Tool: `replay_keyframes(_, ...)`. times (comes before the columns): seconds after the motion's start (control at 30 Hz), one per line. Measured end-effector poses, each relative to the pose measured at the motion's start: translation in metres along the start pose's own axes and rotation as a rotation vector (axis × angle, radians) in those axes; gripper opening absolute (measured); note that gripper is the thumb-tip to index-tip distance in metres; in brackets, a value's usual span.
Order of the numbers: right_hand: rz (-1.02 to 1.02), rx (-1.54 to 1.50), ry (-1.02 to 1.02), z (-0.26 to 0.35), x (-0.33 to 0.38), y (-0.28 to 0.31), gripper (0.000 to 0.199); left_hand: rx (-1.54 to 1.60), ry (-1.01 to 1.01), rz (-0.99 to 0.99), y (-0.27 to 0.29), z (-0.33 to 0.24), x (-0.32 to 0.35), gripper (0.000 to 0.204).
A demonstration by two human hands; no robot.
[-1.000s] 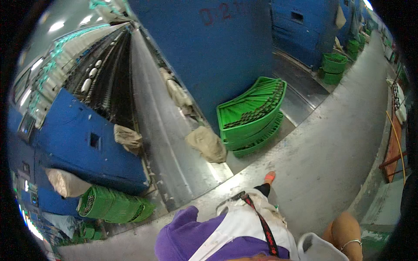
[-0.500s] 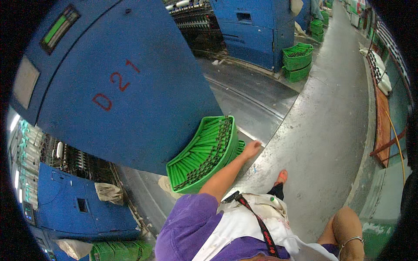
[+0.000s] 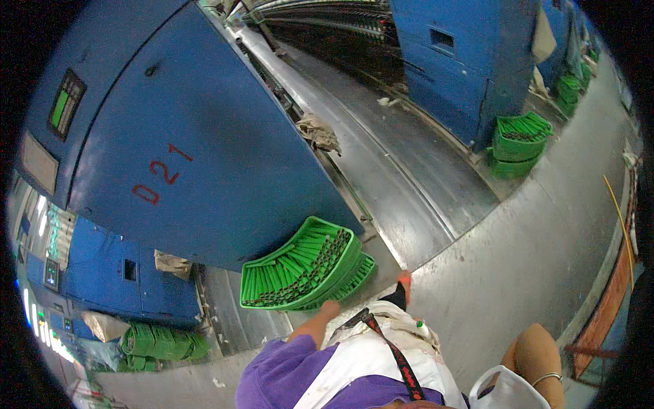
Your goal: The person walks along a spinning frame in a textile factory, removes empty bobbins, and installs new ones. They then thread the yarn through guides and tensioners to restart the spinning process.
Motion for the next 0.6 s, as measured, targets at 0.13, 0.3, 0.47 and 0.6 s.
replay_keyframes(0.13, 0.018, -0.066, 0.004, -0.071, 0.027, 0.055, 0.020, 0.309, 0.282, 0.121, -0.025, 0.030, 0.054, 0.016)
replay_keyframes(0.3, 0.037, -0.119, -0.020, -0.176, 0.049, 0.114, 0.021, 0.262, 0.074, 0.126, -0.002, 0.032, -0.032, 0.012)
replay_keyframes(0.47, 0.060, -0.124, -0.014, -0.269, 0.060, 0.165, 0.022, 0.190, -0.057, -0.192, 0.096, 0.033, -0.285, 0.015)
replay_keyframes(0.6, 0.021, -0.108, -0.045, -0.347, 0.080, 0.212, 0.023, 1.175, 0.240, -0.499, 0.238, 0.016, -0.459, 0.027)
Point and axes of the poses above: each hand's wrist, its own x-axis away from the middle knuckle, its own y-axis out of the back of the hand, z = x × y, the point moved 3 cm from there along -x, towards the middle knuckle, and after that the axes turned 12 degrees about -z, right-handed, at the moved point
